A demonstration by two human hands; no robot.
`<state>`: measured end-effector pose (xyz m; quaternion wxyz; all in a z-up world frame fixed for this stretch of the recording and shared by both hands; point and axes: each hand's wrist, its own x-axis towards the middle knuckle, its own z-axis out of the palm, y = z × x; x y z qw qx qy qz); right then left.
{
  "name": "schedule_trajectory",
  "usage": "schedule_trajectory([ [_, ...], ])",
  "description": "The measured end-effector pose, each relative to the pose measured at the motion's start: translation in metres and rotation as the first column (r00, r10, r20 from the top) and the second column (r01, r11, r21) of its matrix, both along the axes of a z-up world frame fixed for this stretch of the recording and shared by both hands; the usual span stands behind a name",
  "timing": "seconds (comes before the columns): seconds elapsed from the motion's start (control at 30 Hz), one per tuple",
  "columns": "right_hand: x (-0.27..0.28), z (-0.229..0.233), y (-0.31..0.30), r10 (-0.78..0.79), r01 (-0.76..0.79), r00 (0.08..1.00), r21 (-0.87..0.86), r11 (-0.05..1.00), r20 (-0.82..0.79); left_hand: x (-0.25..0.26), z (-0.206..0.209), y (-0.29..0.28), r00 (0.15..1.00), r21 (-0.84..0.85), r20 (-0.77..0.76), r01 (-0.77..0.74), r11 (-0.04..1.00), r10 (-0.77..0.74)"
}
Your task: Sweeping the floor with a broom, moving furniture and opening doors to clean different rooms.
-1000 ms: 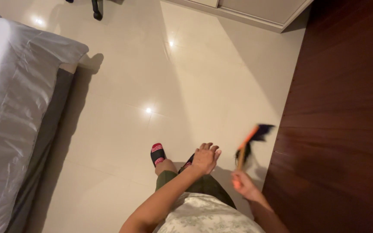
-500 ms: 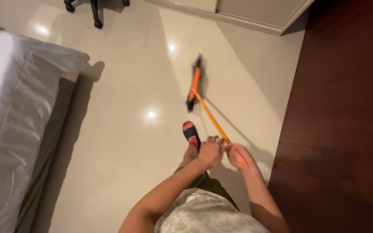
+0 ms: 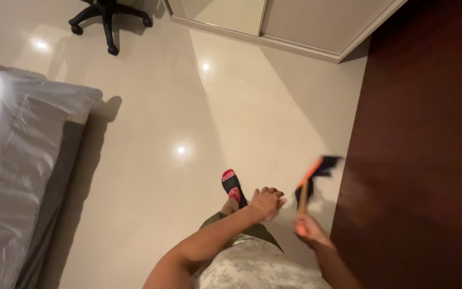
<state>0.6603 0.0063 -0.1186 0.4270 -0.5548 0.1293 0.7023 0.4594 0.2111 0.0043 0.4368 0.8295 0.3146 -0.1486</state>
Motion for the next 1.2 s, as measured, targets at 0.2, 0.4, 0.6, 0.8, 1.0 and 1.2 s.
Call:
schedule_trajectory([
  [0.2, -0.117, 0.009, 0.186, -0.034, 0.048, 0.989, 0.095, 0.994, -0.143, -0.005, -0.001, 0.063, 0.996, 0.071, -0.081, -0.022, 0.997, 0.027],
  [0.4, -0.052, -0.051, 0.202, -0.040, 0.095, 0.961, 0.190, 0.977, -0.273, 0.012, 0.007, 0.099, 0.971, 0.158, 0.032, -0.237, 0.958, 0.235],
  [0.6, 0.026, 0.059, 0.171, 0.021, 0.217, 0.870, 0.421, 0.881, -0.493, 0.057, 0.020, 0.107, 0.974, 0.151, 0.099, -0.217, 0.964, 0.204],
  [0.8, 0.174, 0.011, 0.093, 0.048, 0.039, 0.884, 0.175, 0.984, -0.465, 0.114, -0.001, 0.098, 0.969, 0.101, 0.079, -0.240, 0.966, 0.232],
  [1.0, 0.234, -0.102, 0.114, 0.139, -0.101, 0.901, 0.114, 0.988, -0.410, 0.149, 0.000, 0.105, 0.937, 0.061, 0.098, -0.343, 0.937, 0.336],
  [1.2, 0.098, -0.040, 0.263, 0.119, -0.132, 0.917, -0.009, 0.991, -0.381, 0.148, -0.008, 0.117, 0.841, 0.162, 0.042, -0.538, 0.827, 0.539],
])
